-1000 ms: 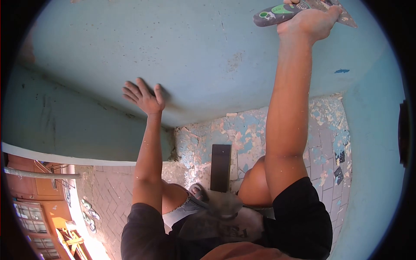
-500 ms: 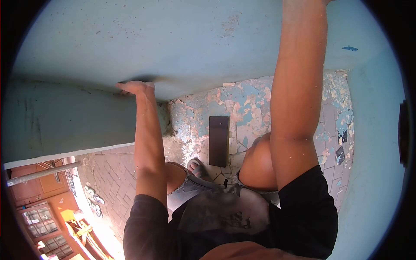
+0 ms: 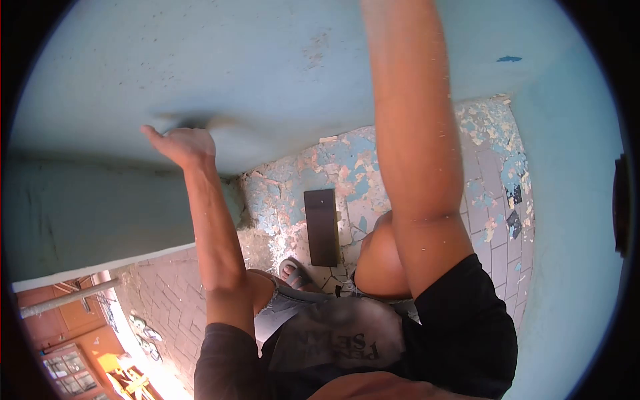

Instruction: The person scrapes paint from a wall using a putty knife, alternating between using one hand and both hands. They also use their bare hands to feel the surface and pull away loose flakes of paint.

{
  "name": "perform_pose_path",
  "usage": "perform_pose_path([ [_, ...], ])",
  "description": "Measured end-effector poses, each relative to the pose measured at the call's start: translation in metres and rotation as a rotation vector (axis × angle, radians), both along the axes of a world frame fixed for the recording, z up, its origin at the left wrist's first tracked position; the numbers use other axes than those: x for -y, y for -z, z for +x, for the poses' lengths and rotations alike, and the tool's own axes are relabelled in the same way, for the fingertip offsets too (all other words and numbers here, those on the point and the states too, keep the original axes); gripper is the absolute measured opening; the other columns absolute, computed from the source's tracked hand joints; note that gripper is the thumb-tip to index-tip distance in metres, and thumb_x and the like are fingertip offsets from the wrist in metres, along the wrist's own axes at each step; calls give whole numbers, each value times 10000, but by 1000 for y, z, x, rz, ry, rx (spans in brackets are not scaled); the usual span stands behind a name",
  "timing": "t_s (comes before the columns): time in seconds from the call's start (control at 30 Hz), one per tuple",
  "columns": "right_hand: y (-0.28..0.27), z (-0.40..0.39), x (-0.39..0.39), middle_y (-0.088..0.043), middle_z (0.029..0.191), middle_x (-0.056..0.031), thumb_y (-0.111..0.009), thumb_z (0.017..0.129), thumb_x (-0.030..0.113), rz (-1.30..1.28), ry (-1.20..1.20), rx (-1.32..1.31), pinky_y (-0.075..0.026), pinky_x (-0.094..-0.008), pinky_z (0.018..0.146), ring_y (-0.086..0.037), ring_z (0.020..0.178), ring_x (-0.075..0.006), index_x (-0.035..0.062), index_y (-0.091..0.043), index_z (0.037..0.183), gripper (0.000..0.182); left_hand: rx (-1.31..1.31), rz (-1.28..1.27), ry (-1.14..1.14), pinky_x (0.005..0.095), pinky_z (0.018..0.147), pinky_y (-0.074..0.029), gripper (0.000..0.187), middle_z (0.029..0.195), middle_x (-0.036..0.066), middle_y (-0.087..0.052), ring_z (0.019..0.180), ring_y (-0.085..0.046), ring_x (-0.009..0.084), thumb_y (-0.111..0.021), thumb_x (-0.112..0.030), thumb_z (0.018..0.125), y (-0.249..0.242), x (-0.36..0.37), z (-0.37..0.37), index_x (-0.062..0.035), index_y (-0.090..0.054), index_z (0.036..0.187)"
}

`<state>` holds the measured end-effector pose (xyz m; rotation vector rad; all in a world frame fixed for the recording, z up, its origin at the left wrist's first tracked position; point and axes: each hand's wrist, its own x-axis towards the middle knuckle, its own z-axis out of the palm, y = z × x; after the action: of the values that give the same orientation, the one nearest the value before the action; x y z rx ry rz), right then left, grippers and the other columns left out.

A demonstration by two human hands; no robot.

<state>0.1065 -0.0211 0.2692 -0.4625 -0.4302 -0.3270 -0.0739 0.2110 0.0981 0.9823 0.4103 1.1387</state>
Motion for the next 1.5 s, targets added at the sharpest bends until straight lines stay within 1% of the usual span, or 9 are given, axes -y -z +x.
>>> perform_pose_path([
  [0.1, 2, -5, -12, -522, 893, -63, -326, 1117, 529, -22, -6, 82, -449, -253, 508, -501, 593, -109, 4, -483, 1266, 568, -94, 353, -75, 437, 1285, 78, 865, 1761, 84, -61, 1605, 133, 253, -308, -648, 1072, -11, 14, 9, -54, -111, 1670],
  [0.2, 0, -4, -8, -500, 836, -40, -321, 1120, 531, -85, -10, 243, -409, -215, 423, -483, 506, -91, 12, -503, 1145, 551, -360, 878, -188, 501, 1278, 23, 907, 1757, 149, -52, 1614, -29, 334, -270, -728, 1039, -23, 35, 7, -96, -141, 1676],
  [0.33, 2, -9, -37, -473, 676, -24, -363, 1123, 517, -118, -184, 269, -418, -213, 399, -516, 486, -57, 25, -538, 891, 572, -655, 1260, -317, 690, 1200, 93, 1003, 1746, 203, 49, 1579, 121, 479, -265, -865, 942, -27, 39, 7, -185, -218, 1678],
  [0.47, -4, -24, -19, -602, 688, -148, -460, 1110, 450, -179, -173, 395, -550, -334, 536, -650, 576, -204, -55, -646, 1027, 544, -741, 1464, -323, 797, 1144, 16, 934, 1745, 216, 20, 1549, 96, 572, -664, -688, 896, -25, 38, 5, -242, -335, 1648],
  [0.57, -2, -24, -45, -613, 661, -67, -530, 1034, 112, -187, -53, 356, -503, -256, 405, -654, 461, -142, -22, -536, 882, 203, -801, 1536, -333, 792, 1149, 1, 936, 1747, 210, 7, 1551, 97, 570, -762, -571, 878, -21, 34, 5, -239, -341, 1645],
  [0.73, -3, -31, -51, -535, 561, -77, -525, 1012, 92, -142, -190, 284, -458, -338, 429, -622, 453, -206, -19, -472, 841, 210, -856, 1623, -335, 755, 1181, -14, 930, 1751, 193, -10, 1573, 66, 526, -760, -513, 902, -29, 24, -2, -204, -310, 1655],
  [0.97, 12, -34, -86, -579, 811, -220, -444, 884, -4, -66, -214, 274, -450, -466, 615, -589, 643, -317, -94, -387, 1129, 267, -857, 1599, -359, 630, 1248, -98, 907, 1743, 206, -90, 1584, -43, 496, -809, -376, 887, -73, 28, -22, -174, -346, 1640],
  [1.03, 12, -40, -71, -625, 933, -199, -467, 958, 33, -72, -445, 250, -532, -340, 559, -639, 671, -214, -57, -385, 1234, 301, -863, 1589, -391, 609, 1250, -125, 926, 1742, 207, -106, 1582, -70, 497, -852, -280, 842, -94, 24, -31, -164, -375, 1628],
  [1.5, 35, -11, -58, -680, 1040, -180, -543, 1042, 120, -233, -404, 281, -477, -270, 521, -637, 671, -144, 19, -396, 1245, 270, -802, 1835, -836, 639, 1250, 8, 809, 1753, 161, -62, 1604, 20, 430, -566, -593, 986, -275, -24, -1, -268, -272, 1666],
])
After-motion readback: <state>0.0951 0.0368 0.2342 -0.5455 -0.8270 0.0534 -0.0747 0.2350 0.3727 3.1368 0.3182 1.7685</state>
